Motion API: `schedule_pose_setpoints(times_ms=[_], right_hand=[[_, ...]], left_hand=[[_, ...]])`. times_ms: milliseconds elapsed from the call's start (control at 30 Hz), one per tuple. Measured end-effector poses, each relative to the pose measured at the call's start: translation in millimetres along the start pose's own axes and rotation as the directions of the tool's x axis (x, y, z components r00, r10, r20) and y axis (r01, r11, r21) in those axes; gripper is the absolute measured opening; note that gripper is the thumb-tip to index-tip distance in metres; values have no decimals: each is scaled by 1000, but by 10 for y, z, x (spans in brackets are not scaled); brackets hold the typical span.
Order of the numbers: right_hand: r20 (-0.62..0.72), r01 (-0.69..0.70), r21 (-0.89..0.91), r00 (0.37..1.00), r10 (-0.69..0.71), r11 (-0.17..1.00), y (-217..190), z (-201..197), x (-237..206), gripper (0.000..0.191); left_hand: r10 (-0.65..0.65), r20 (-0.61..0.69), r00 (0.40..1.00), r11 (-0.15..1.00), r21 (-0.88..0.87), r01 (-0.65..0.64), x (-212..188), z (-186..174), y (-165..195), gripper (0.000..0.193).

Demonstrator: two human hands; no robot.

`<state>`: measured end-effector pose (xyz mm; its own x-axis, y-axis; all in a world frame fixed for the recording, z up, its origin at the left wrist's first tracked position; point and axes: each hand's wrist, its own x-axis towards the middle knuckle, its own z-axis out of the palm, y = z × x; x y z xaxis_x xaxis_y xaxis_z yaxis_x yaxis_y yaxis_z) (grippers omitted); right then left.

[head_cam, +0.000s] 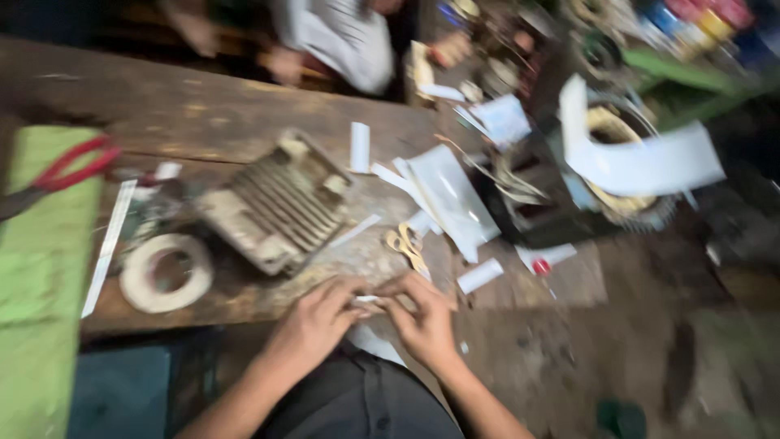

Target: The person cuts narrow strips of white insulating tape with scissors and inserts them into the slots of a cylindrical metal stator core. They repeatedly pick up tape, cut it, and place it into the component's grooves.

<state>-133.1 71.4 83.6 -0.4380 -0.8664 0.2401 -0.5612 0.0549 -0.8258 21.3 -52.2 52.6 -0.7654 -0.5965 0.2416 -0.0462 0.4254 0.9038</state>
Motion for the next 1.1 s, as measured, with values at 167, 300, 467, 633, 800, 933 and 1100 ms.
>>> schedule_pose_setpoints(times_ms=[167,300,467,633,800,933,1100], right_hand=[[67,-173,34,983,170,984,62,-38,-178,22],[-55,-278,63,958,282,958,102,-147,-219,19],[-3,-112,-60,994,112,992,43,-217,-311,14],[-9,-43,5,999,43,999,-68,-222,-407,17],[1,-16,-45,1000,16,999,-53,-234,-414,21],[15,-51,-72,999,52,996,53,-184,-450,20],[-109,-214,200,965,238,956,266,-57,-366,19]], left_hand=[[-317,-23,948,948,-3,317,-48,169,-209,33],[-282,97,954,947,-134,293,-80,89,-278,36],[-128,70,989,991,51,125,-56,281,-195,20],[18,-117,993,999,36,-14,-30,489,-220,12],[-7,-153,988,999,-34,2,-143,607,-338,11],[-11,-148,989,993,-115,-7,-220,662,-485,10],[-345,88,934,790,-511,340,-173,748,-595,19]])
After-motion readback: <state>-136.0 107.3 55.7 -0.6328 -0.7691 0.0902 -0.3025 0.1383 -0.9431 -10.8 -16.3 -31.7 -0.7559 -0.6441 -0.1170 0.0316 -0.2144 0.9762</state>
